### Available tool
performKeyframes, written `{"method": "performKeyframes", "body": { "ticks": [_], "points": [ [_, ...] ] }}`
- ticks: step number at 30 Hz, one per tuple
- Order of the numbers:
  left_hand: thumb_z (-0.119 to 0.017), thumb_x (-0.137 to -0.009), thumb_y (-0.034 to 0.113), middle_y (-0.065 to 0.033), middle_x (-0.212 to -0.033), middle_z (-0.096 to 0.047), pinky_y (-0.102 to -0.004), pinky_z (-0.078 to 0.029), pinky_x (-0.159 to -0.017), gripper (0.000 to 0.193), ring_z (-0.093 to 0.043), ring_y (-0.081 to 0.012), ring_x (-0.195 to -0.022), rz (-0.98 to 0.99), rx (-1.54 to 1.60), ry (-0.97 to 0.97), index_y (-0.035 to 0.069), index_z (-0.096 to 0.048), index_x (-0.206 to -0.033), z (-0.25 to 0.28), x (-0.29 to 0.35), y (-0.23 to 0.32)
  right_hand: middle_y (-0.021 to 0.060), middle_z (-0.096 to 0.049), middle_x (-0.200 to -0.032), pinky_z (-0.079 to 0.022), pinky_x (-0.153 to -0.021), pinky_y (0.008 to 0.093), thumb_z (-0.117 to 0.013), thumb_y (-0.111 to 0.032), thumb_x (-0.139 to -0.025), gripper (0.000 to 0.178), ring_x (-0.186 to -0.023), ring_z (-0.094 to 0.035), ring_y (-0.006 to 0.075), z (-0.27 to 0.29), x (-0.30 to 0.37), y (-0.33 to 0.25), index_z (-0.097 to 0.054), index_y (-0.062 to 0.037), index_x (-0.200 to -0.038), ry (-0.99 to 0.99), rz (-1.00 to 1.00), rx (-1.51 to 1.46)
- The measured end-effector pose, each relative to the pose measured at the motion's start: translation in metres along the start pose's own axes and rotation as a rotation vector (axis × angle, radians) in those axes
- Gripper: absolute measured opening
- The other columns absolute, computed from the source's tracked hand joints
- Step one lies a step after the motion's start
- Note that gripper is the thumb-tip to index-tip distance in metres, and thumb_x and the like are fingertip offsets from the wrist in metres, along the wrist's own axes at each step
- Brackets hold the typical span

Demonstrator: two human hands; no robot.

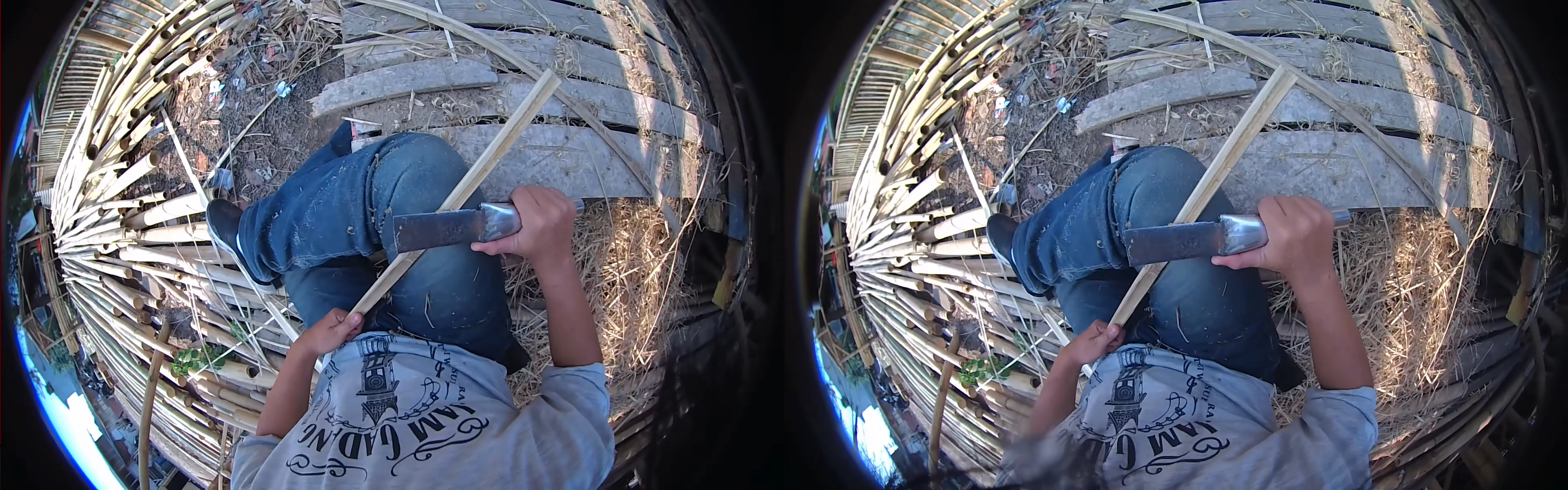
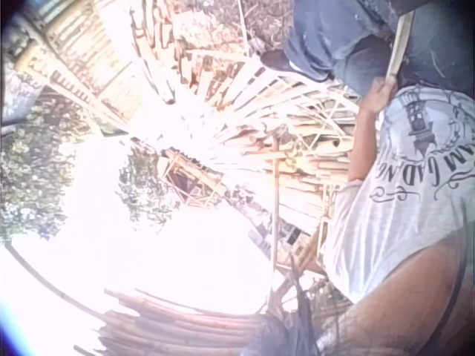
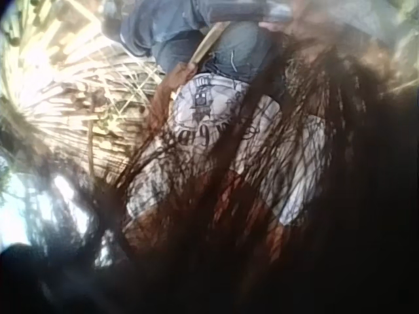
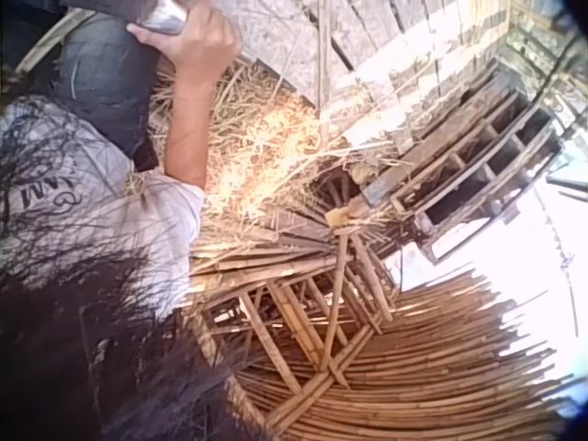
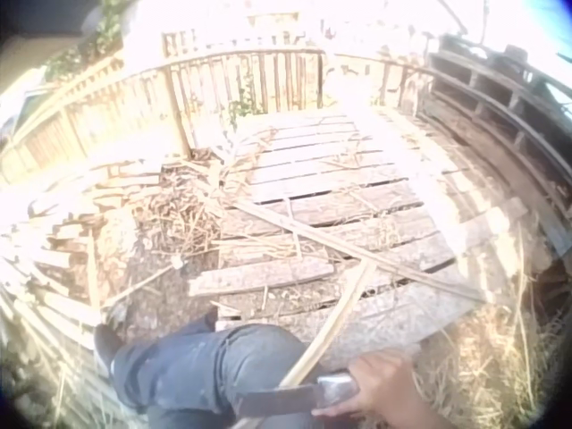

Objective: The person splits and shaves strips of bamboo lengthwise using a cleaver.

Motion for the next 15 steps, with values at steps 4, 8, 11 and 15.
{"method": "performKeyframes", "body": {
  "ticks": [4, 8, 11, 15],
  "points": [
    [-0.037, -0.096, 0.057, 0.005, -0.056, -0.035, -0.0255, -0.027, -0.048, 0.06, -0.03, -0.0084, -0.052, -0.001, -0.018, 0.007, 0.009, -0.039, -0.059, 0.0, 0.0, 0.0, 0.0052, -0.042, -0.049, -0.039, -0.041, 0.0338, -0.059, -0.085, -0.053, 0.079, -0.042, -0.049, 0.023, 0.008, -0.006, 0.027, -0.043, -0.0084, -0.055, 0.133, 0.028, 0.114],
    [-0.036, -0.096, 0.056, 0.0049, -0.056, -0.035, -0.0258, -0.027, -0.048, 0.06, -0.03, -0.0088, -0.052, 0.005, -0.007, -0.011, 0.01, -0.039, -0.059, -0.001, 0.0, 0.007, 0.0075, -0.046, -0.051, -0.04, -0.043, 0.0345, -0.06, -0.085, -0.051, 0.08, -0.043, -0.05, 0.0249, 0.02, -0.01, 0.035, -0.048, -0.0066, -0.058, 0.129, -0.014, 0.152],
    [-0.036, -0.096, 0.057, 0.0047, -0.056, -0.035, -0.0261, -0.027, -0.048, 0.06, -0.03, -0.0089, -0.052, 0.01, -0.008, -0.018, 0.01, -0.039, -0.059, 0.0, -0.001, 0.001, 0.0028, -0.047, -0.052, -0.036, -0.043, 0.0311, -0.061, -0.074, -0.07, 0.071, -0.044, -0.046, 0.0158, 0.034, -0.007, 0.072, -0.051, -0.0035, -0.062, 0.251, -0.487, 0.001],
    [-0.035, -0.095, 0.059, 0.0047, -0.055, -0.033, -0.0267, -0.026, -0.048, 0.062, -0.029, -0.0091, -0.052, -0.009, -0.043, -0.023, 0.01, -0.037, -0.057, 0.004, -0.007, -0.011, -0.003, -0.042, -0.054, -0.028, -0.045, 0.0268, -0.055, -0.062, -0.085, 0.063, -0.05, -0.039, 0.0073, 0.077, 0.015, 0.135, -0.051, -0.0026, -0.064, 0.553, -0.922, -0.184]
  ]
}}
Point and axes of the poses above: each hand's wrist, its own x-axis away from the middle knuckle, its own z-axis out of the back of the hand, y = z × x, the point moved 2 cm from there along -x, towards the middle knuckle
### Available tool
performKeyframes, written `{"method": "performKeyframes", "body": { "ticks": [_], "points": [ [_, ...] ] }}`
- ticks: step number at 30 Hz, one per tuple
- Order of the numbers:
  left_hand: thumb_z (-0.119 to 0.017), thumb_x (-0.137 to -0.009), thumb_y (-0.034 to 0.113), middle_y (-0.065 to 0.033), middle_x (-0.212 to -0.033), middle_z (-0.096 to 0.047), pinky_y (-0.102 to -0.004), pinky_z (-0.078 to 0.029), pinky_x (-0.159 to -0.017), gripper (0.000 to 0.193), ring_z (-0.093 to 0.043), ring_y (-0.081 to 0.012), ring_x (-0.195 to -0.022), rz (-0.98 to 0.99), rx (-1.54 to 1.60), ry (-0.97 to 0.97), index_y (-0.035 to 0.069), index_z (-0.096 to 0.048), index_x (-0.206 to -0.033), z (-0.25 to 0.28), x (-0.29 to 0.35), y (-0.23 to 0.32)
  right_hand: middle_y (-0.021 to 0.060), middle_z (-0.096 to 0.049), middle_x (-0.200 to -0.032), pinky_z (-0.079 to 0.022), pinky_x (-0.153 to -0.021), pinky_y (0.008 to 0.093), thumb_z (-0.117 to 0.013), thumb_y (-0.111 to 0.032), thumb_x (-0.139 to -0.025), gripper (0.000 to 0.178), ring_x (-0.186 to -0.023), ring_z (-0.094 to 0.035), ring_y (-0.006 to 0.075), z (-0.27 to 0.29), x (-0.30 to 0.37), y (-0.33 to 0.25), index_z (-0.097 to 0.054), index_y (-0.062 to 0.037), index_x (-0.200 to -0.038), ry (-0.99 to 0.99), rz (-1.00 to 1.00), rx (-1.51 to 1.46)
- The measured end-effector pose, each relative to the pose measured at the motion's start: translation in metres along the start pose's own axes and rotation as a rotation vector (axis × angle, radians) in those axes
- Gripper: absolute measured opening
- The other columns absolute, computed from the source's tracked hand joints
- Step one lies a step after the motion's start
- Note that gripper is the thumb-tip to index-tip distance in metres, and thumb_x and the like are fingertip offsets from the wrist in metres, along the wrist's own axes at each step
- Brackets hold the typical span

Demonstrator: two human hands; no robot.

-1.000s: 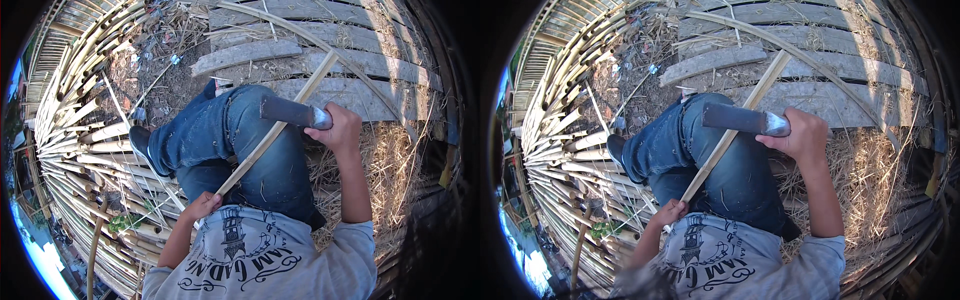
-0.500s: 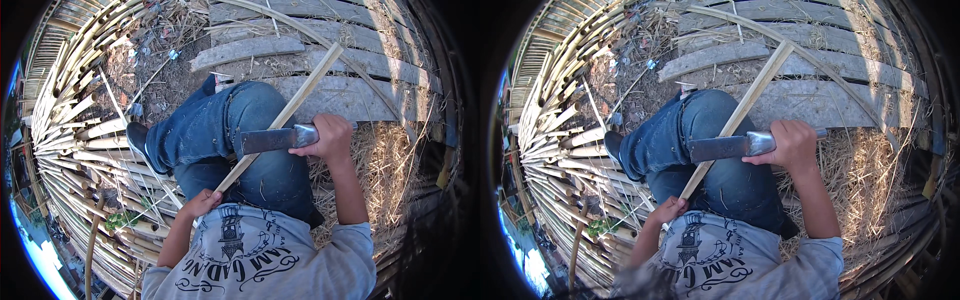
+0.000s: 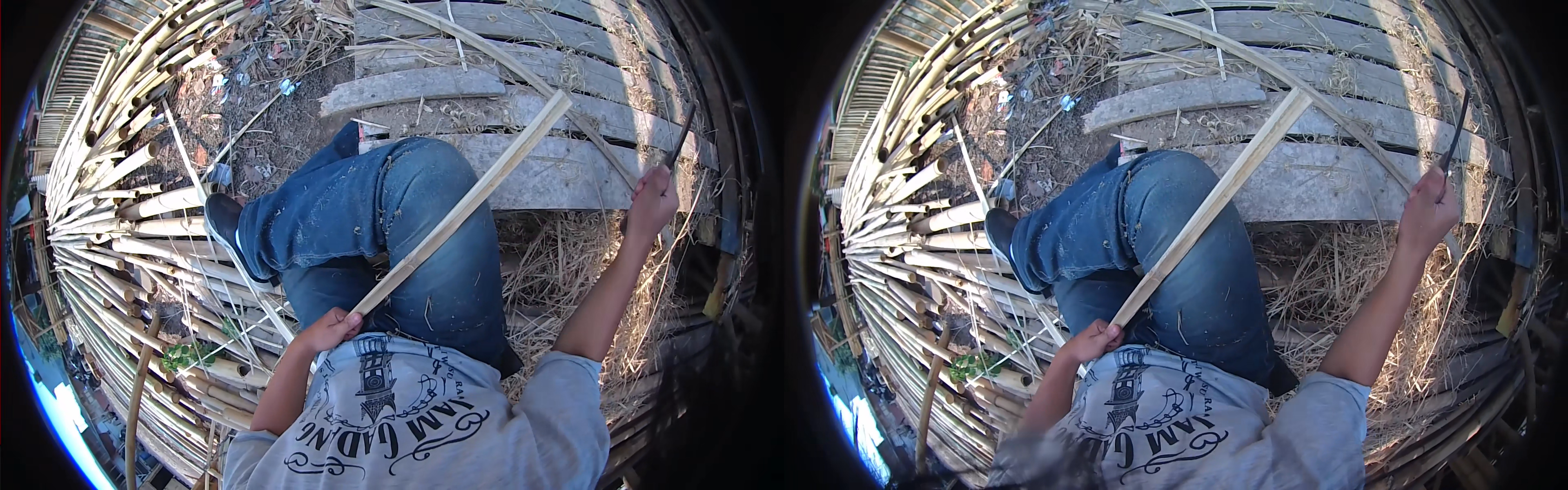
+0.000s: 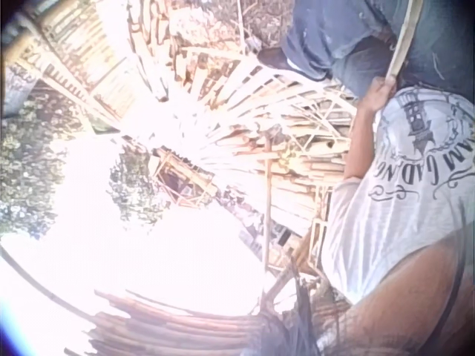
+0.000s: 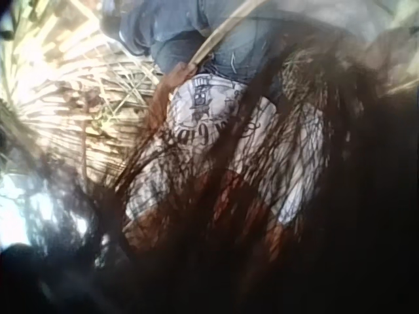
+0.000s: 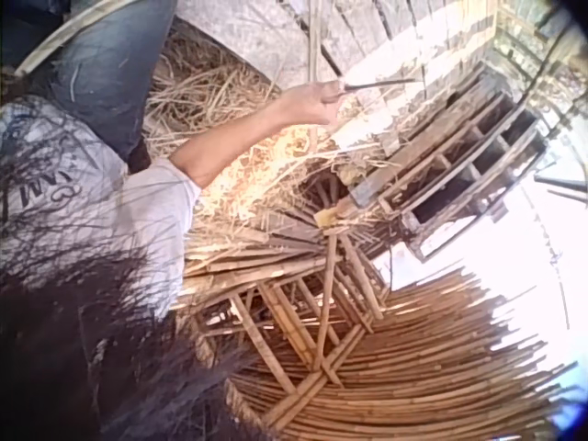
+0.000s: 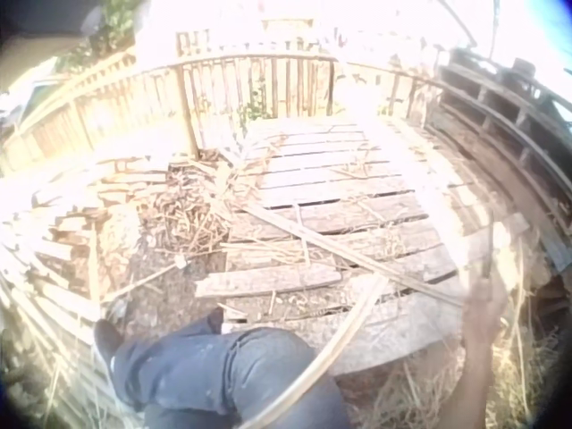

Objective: The person splits and shaves strips of bamboo lengthwise using a cleaver.

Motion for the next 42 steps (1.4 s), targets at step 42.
{"method": "performKeyframes", "body": {
  "ticks": [42],
  "points": [
    [-0.037, -0.095, 0.057, 0.0065, -0.056, -0.031, -0.0271, -0.024, -0.049, 0.06, -0.026, -0.009, -0.053, 0.012, 0.015, 0.043, 0.011, -0.035, -0.057, -0.006, -0.001, 0.011, 0.0077, -0.052, -0.051, -0.044, -0.043, 0.0346, -0.062, -0.079, -0.06, 0.073, -0.044, -0.056, 0.0263, -0.069, 0.108, -0.067, -0.05, -0.0067, -0.061, -0.6, 0.776, 0.132]
  ]
}}
Point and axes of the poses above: each hand's wrist, its own x-axis away from the middle knuckle, its own z-axis out of the back of the hand, y = z × x, the point moved 2 cm from there along -x, towards the middle knuckle
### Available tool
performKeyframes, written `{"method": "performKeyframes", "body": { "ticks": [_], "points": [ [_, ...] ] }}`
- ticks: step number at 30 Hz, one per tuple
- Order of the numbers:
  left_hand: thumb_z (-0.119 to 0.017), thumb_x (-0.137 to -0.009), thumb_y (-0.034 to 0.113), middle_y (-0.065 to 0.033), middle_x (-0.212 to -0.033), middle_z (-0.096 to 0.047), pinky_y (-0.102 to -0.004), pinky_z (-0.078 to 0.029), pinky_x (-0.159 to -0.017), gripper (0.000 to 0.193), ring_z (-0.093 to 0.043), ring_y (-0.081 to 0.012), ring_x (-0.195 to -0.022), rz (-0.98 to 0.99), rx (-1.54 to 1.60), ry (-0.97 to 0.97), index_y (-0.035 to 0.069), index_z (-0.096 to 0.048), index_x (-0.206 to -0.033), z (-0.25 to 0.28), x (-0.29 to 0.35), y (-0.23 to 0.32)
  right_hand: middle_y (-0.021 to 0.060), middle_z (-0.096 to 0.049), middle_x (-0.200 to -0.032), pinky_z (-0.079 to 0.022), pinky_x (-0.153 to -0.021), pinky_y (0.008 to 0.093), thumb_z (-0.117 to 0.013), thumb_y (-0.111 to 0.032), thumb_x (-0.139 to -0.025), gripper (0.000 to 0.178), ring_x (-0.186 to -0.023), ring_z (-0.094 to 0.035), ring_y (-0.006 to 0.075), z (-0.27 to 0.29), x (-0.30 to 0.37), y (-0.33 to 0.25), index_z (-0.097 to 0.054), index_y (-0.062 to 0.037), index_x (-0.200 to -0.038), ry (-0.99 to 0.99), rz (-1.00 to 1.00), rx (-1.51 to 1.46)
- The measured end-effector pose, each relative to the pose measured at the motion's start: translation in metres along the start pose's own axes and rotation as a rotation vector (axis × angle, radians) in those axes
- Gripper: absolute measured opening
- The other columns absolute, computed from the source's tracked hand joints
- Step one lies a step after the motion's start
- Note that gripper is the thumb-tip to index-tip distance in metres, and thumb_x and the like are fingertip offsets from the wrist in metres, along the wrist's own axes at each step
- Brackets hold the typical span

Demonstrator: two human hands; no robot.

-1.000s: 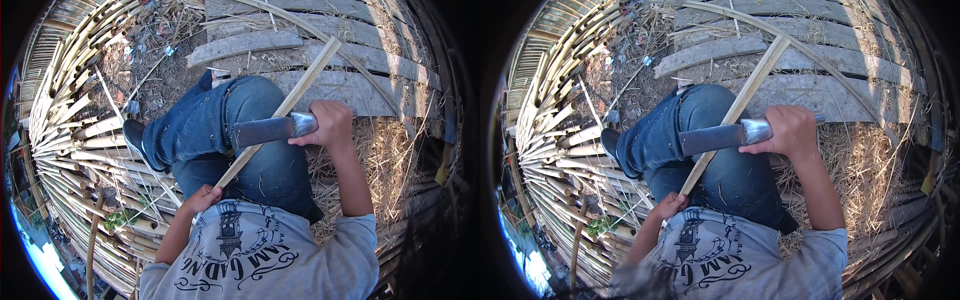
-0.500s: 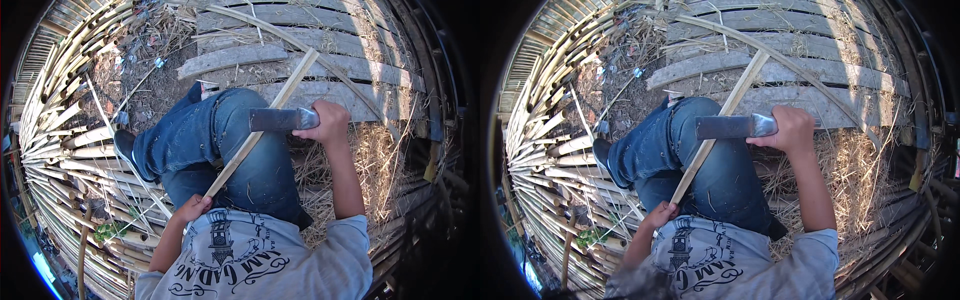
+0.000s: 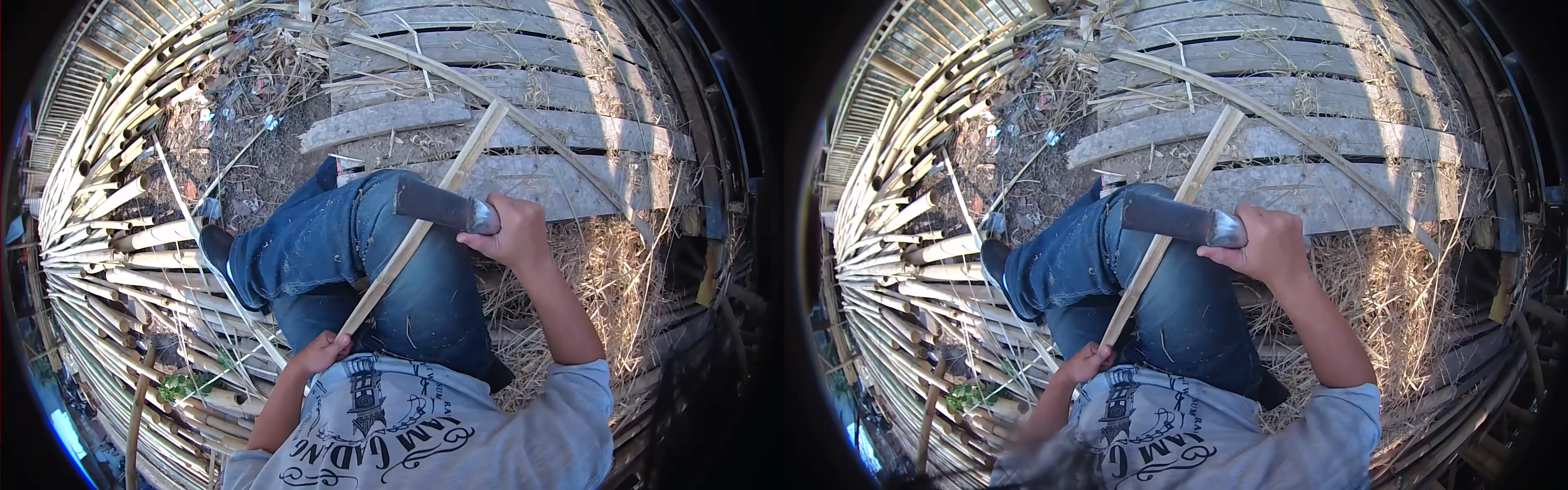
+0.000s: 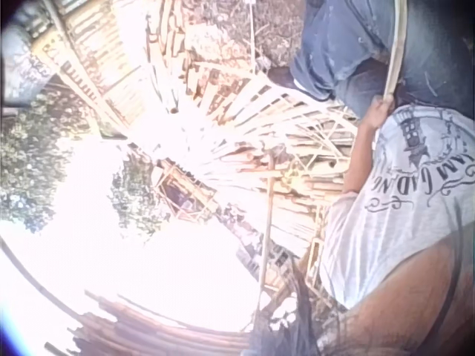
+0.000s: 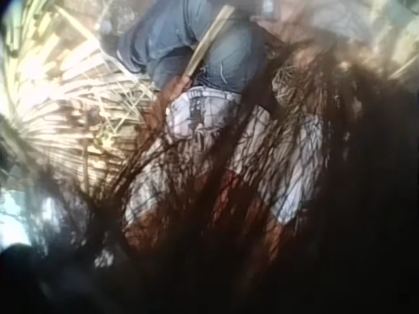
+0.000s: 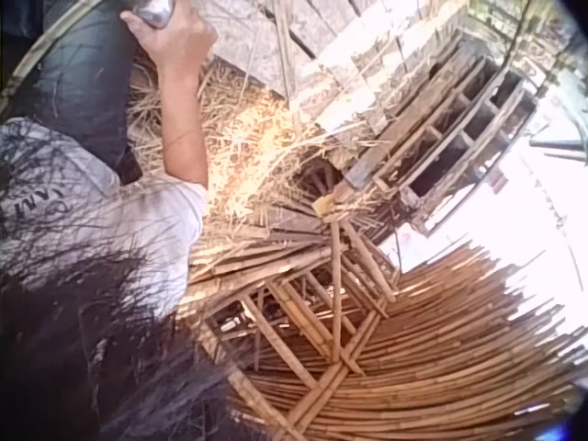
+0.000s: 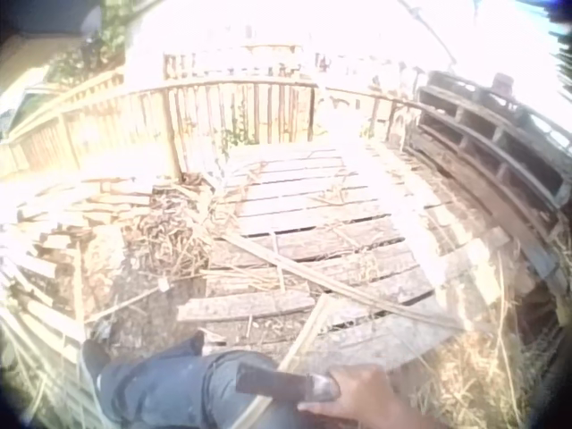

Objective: The person splits and shaves strips of bamboo lengthwise using a cleaver.

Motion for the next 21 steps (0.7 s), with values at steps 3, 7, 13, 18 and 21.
{"method": "performKeyframes", "body": {
  "ticks": [3, 7, 13, 18, 21],
  "points": [
    [-0.037, -0.096, 0.056, 0.0064, -0.057, -0.031, -0.0269, -0.024, -0.05, 0.059, -0.026, -0.0089, -0.054, 0.017, 0.037, -0.005, 0.011, -0.036, -0.058, 0.0, 0.001, -0.008, 0.0073, -0.052, -0.051, -0.043, -0.043, 0.0344, -0.063, -0.076, -0.062, 0.071, -0.044, -0.056, 0.0249, 0.022, -0.016, -0.007, -0.051, -0.0064, -0.062, -0.09, 0.31, 0.196],
    [-0.038, -0.097, 0.054, 0.0068, -0.059, -0.029, -0.0265, -0.024, -0.05, 0.056, -0.024, -0.0087, -0.055, -0.001, 0.012, -0.056, 0.011, -0.036, -0.06, 0.005, -0.002, -0.016, 0.0065, -0.051, -0.05, -0.042, -0.041, 0.0331, -0.064, -0.075, -0.062, 0.069, -0.044, -0.056, 0.0227, 0.029, -0.025, 0.024, -0.051, -0.0079, -0.06, 0.068, 0.031, 0.172],
    [-0.037, -0.097, 0.053, 0.0071, -0.059, -0.028, -0.0261, -0.023, -0.051, 0.056, -0.023, -0.0086, -0.055, 0.019, 0.061, -0.037, 0.012, -0.033, -0.059, 0.003, 0.001, -0.015, 0.0061, -0.05, -0.049, -0.046, -0.045, 0.035, -0.062, -0.077, -0.062, 0.071, -0.046, -0.057, 0.0254, 0.026, -0.038, 0.03, -0.054, -0.0067, -0.065, 0.025, 0.127, 0.153],
    [-0.04, -0.098, 0.049, 0.0065, -0.059, -0.033, -0.0271, -0.026, -0.052, 0.054, -0.026, -0.0086, -0.057, 0.004, 0.045, -0.025, 0.01, -0.038, -0.06, 0.008, -0.001, -0.025, 0.008, -0.05, -0.052, -0.046, -0.047, 0.0354, -0.06, -0.081, -0.06, 0.075, -0.047, -0.056, 0.0257, 0.038, -0.026, 0.005, -0.053, -0.0066, -0.066, -0.082, 0.146, 0.179],
    [-0.039, -0.098, 0.049, 0.0064, -0.059, -0.033, -0.0271, -0.026, -0.052, 0.055, -0.026, -0.0088, -0.057, 0.032, 0.072, -0.054, 0.009, -0.038, -0.06, 0.01, -0.003, -0.02, 0.0065, -0.052, -0.051, -0.045, -0.045, 0.0366, -0.06, -0.08, -0.061, 0.073, -0.046, -0.058, 0.0252, 0.028, -0.035, 0.017, -0.053, -0.0074, -0.063, -0.045, 0.273, 0.193]
  ]
}}
Point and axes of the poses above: each hand's wrist, its own x-axis away from the middle knuckle, its own z-axis out of the back of the hand, y = z × x, the point moved 2 cm from there along -x, towards the middle knuckle
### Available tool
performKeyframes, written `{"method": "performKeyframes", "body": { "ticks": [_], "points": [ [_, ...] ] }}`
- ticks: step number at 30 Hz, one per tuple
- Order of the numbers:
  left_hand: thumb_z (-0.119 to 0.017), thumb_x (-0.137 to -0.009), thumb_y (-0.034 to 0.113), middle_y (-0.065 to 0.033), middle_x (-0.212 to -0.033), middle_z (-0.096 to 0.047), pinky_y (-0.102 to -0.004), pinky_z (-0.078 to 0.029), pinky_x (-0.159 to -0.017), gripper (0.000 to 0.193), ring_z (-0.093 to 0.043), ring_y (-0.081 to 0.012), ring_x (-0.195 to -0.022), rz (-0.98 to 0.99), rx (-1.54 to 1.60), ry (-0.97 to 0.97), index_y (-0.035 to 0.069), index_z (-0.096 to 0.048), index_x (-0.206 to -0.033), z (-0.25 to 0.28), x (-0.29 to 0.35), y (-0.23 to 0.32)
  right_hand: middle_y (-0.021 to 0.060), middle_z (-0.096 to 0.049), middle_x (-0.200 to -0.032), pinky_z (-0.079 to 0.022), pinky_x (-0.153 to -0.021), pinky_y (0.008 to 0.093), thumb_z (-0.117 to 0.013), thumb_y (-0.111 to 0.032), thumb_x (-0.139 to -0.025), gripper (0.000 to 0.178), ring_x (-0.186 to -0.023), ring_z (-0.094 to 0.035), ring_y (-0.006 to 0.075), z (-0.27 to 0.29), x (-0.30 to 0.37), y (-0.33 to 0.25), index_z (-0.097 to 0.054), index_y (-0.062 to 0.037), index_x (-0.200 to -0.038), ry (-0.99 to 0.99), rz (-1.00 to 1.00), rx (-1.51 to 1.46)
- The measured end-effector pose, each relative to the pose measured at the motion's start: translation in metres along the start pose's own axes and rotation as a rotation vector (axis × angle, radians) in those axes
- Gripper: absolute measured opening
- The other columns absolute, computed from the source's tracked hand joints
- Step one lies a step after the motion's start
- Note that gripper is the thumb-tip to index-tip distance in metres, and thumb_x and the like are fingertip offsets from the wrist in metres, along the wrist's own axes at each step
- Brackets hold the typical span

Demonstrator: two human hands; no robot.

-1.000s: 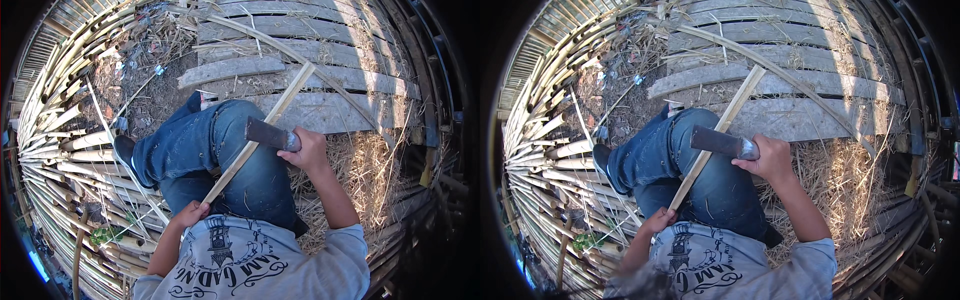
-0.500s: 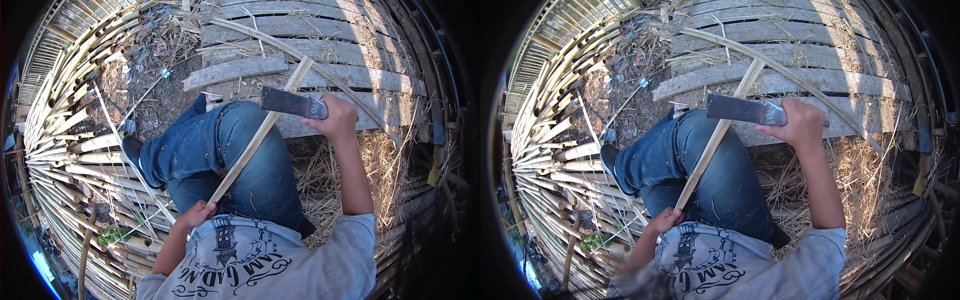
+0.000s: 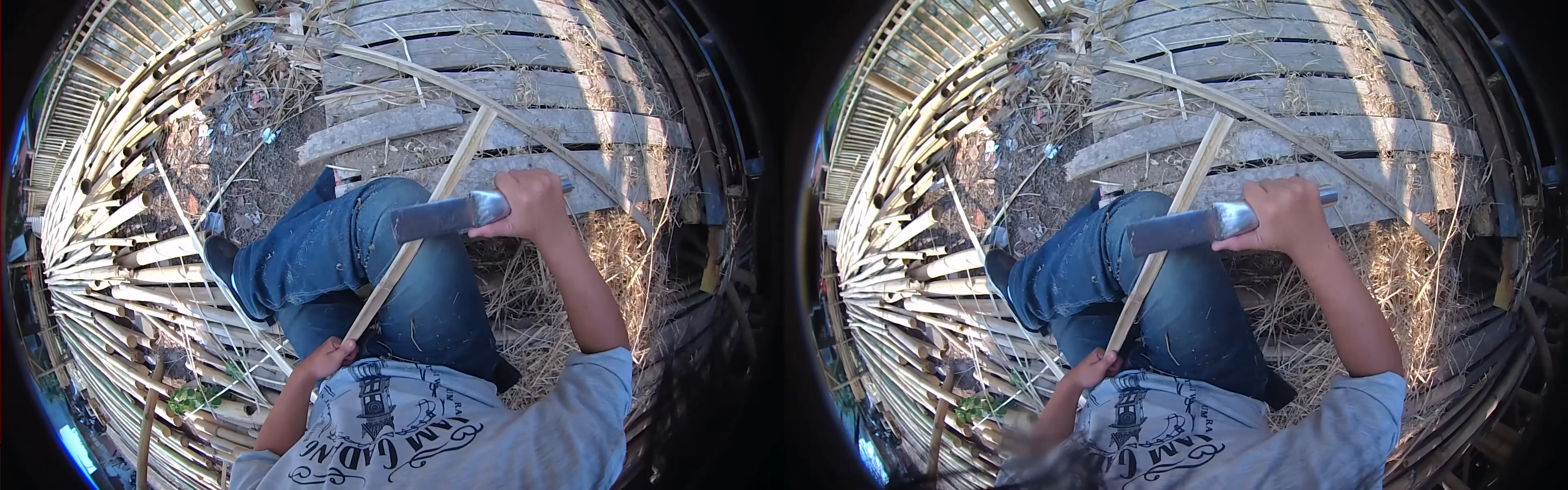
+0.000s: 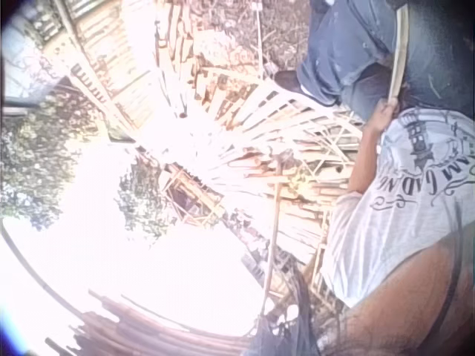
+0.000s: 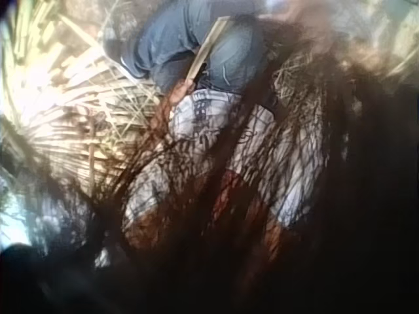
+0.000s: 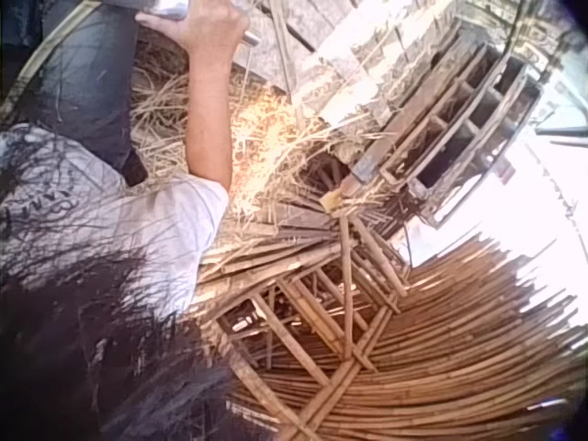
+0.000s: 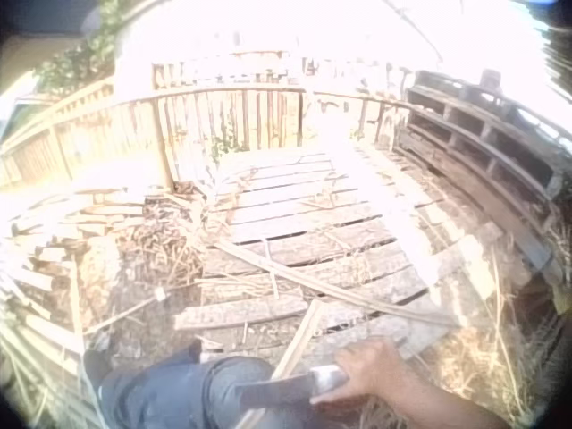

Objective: The person splits and shaves strips of bamboo lengthwise using a cleaver.

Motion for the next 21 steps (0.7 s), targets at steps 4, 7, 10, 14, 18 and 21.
{"method": "performKeyframes", "body": {
  "ticks": [4, 7, 10, 14, 18, 21],
  "points": [
    [-0.034, -0.099, 0.051, 0.0064, -0.058, -0.027, -0.0268, -0.025, -0.052, 0.056, -0.023, -0.0099, -0.056, -0.08, -0.079, 0.01, 0.011, -0.032, -0.059, -0.004, 0.006, 0.005, 0.0082, -0.054, -0.053, -0.045, -0.045, 0.0371, -0.06, -0.078, -0.063, 0.072, -0.047, -0.058, 0.0274, 0.009, 0.004, 0.027, -0.053, -0.0063, -0.063, 0.204, -0.434, -0.066],
    [-0.037, -0.098, 0.049, 0.0062, -0.058, -0.031, -0.0268, -0.027, -0.052, 0.054, -0.026, -0.0093, -0.056, -0.062, -0.054, 0.027, 0.01, -0.038, -0.061, -0.003, 0.0, -0.002, 0.0079, -0.053, -0.053, -0.044, -0.044, 0.0362, -0.06, -0.077, -0.065, 0.071, -0.046, -0.057, 0.0266, 0.007, -0.002, 0.007, -0.055, -0.0069, -0.064, 0.125, -0.223, -0.011],
    [-0.042, -0.097, 0.048, 0.0064, -0.059, -0.036, -0.0267, -0.028, -0.052, 0.053, -0.029, -0.0085, -0.057, -0.028, 0.013, 0.002, 0.009, -0.043, -0.061, 0.0, 0.003, -0.009, 0.0102, -0.054, -0.055, -0.043, -0.05, 0.0368, -0.06, -0.066, -0.077, 0.063, -0.049, -0.055, 0.0279, 0.012, -0.01, 0.05, -0.059, -0.0027, -0.071, 0.2, -0.605, -0.067],
    [-0.044, -0.097, 0.047, 0.0065, -0.059, -0.038, -0.0263, -0.029, -0.051, 0.053, -0.03, -0.0076, -0.056, -0.025, 0.002, 0.085, 0.009, -0.044, -0.06, -0.002, 0.002, -0.012, 0.0107, -0.052, -0.057, -0.039, -0.051, 0.0356, -0.052, -0.046, -0.092, 0.051, -0.05, -0.05, 0.0225, 0.041, 0.009, 0.066, -0.055, 0.0008, -0.072, 0.287, -0.849, 0.007],
    [-0.035, -0.099, 0.049, 0.0052, -0.057, -0.031, -0.0271, -0.026, -0.051, 0.056, -0.025, -0.0095, -0.055, -0.012, -0.066, 0.008, 0.011, -0.035, -0.058, -0.001, -0.004, -0.002, -0.0001, -0.044, -0.054, -0.033, -0.042, 0.0219, -0.049, -0.032, -0.096, 0.034, -0.047, -0.043, 0.0072, 0.008, 0.07, 0.033, -0.052, -0.0036, -0.079, 0.205, -0.968, -0.601],
    [-0.035, -0.099, 0.049, 0.0051, -0.056, -0.03, -0.0278, -0.027, -0.051, 0.057, -0.025, -0.0096, -0.055, -0.005, -0.087, 0.007, 0.011, -0.034, -0.057, 0.0, -0.001, 0.002, 0.0007, -0.045, -0.058, -0.034, -0.041, 0.0207, -0.047, -0.029, -0.097, 0.027, -0.047, -0.043, 0.0059, -0.019, 0.088, -0.027, -0.05, -0.0033, -0.088, 0.217, -0.95, -0.85]
  ]
}}
Point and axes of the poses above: each hand's wrist, its own x-axis away from the middle knuckle, its own z-axis out of the back of the hand, y = z × x, the point moved 2 cm from there along -x, towards the middle knuckle
